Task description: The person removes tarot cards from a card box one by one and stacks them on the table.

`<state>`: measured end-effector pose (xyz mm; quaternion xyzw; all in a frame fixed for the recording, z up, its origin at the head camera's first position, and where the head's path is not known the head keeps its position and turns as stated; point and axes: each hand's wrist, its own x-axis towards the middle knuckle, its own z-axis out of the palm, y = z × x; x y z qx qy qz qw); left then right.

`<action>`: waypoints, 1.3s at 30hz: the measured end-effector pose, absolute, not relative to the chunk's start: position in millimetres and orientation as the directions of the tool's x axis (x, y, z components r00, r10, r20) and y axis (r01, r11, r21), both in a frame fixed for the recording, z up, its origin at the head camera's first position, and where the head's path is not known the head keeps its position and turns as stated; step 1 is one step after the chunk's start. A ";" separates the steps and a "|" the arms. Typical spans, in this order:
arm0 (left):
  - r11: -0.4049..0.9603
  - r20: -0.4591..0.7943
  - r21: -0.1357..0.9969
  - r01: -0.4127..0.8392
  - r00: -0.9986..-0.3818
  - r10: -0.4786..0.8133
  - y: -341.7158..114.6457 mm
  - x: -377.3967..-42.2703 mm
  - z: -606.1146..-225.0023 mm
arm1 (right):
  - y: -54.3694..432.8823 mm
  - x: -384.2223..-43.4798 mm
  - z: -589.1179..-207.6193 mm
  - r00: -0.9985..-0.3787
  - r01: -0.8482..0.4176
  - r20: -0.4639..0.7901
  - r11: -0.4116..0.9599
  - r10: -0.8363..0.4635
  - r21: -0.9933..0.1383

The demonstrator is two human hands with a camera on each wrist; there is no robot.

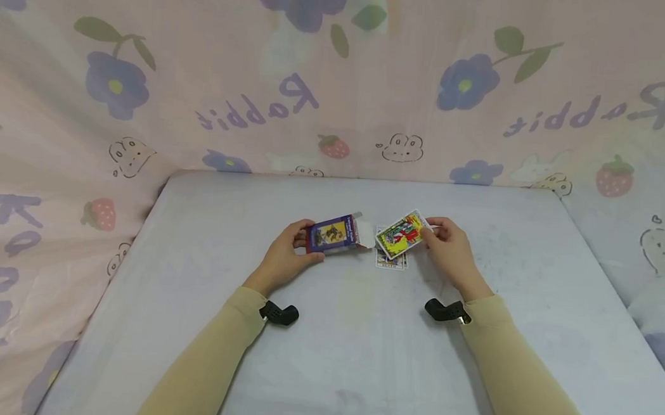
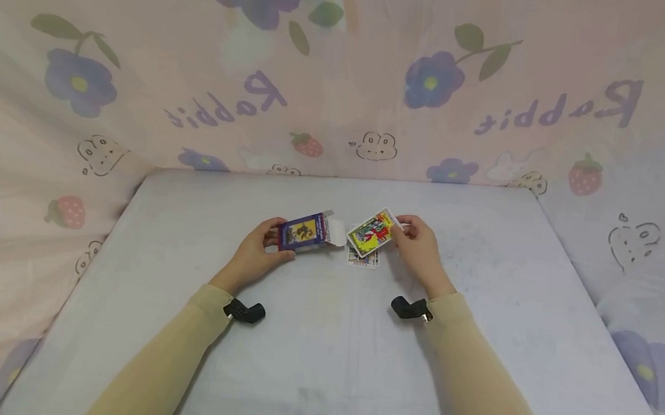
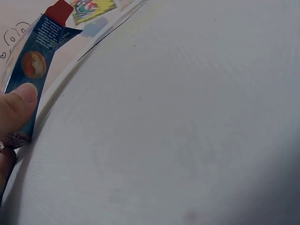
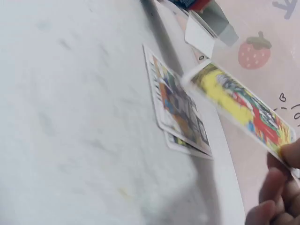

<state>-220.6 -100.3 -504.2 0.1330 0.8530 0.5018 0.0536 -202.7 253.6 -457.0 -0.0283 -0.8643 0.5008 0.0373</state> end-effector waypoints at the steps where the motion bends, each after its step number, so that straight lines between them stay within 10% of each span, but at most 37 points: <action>1: 0.461 0.042 0.871 0.172 -0.960 0.279 -100.4 -220.9 -503.7 | 254.8 -205.2 -455.4 -0.993 -0.003 0.060 0.494 0.101 -0.870; 9: 0.461 0.049 0.869 0.182 -0.957 0.286 -101.7 -222.5 -499.7 | 252.8 -223.6 -447.0 -0.979 0.047 0.038 0.404 0.199 -0.913; 19: 0.471 0.050 0.862 0.188 -0.956 0.290 -99.5 -226.1 -497.3 | 239.1 -233.8 -445.2 -0.942 0.124 -0.123 -0.018 0.312 -0.992; 39: 0.449 0.044 0.875 0.182 -0.953 0.299 -102.1 -221.0 -502.8 | 227.9 -220.6 -448.0 -0.962 0.192 -0.157 0.149 0.222 -0.970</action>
